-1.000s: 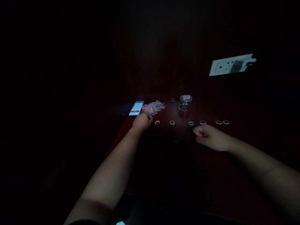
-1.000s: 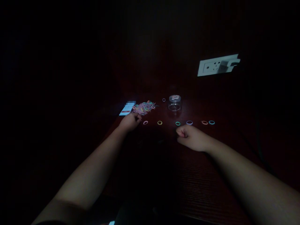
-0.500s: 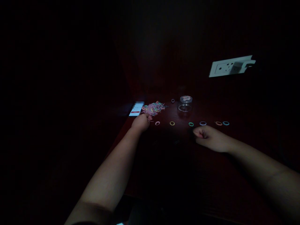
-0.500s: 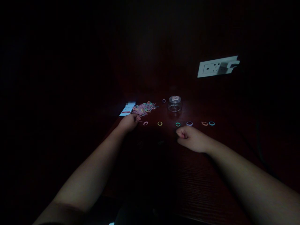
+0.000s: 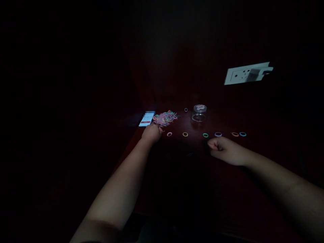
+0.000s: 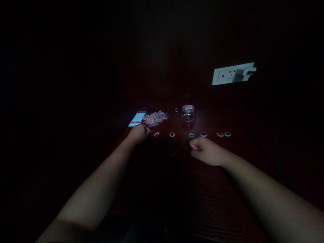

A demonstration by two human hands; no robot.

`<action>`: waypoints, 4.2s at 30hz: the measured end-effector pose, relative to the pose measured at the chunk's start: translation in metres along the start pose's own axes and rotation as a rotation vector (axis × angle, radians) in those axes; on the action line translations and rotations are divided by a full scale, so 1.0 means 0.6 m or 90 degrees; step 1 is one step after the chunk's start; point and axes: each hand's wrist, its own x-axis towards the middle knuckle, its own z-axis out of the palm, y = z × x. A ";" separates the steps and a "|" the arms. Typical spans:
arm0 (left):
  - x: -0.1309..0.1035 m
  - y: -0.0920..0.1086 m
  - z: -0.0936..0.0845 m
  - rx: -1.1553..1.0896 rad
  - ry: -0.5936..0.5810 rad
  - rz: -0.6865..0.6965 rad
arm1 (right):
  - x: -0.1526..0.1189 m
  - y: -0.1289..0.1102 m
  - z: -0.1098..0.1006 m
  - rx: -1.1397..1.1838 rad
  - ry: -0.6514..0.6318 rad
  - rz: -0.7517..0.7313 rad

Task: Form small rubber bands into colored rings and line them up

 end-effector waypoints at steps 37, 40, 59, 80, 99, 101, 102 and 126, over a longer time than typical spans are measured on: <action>-0.125 0.151 -0.010 -0.299 -0.080 0.396 | -0.005 -0.037 0.024 0.089 0.146 -0.079; -0.126 0.153 -0.012 -0.298 -0.085 0.393 | -0.005 -0.037 0.024 0.082 0.147 -0.084; -0.128 0.147 -0.005 -0.334 -0.106 0.400 | -0.006 -0.031 0.025 0.066 0.167 -0.105; -0.129 0.150 -0.010 -0.336 -0.119 0.396 | -0.007 -0.028 0.025 0.069 0.159 -0.121; -0.131 0.150 -0.011 -0.319 -0.098 0.401 | -0.010 -0.031 0.026 0.074 0.141 -0.129; -0.131 0.150 -0.011 -0.320 -0.087 0.399 | -0.009 -0.031 0.026 0.069 0.147 -0.134; -0.131 0.150 -0.010 -0.319 -0.081 0.398 | -0.009 -0.031 0.026 0.066 0.151 -0.138; -0.131 0.154 -0.014 -0.361 -0.108 0.398 | -0.009 -0.031 0.026 0.027 0.146 -0.146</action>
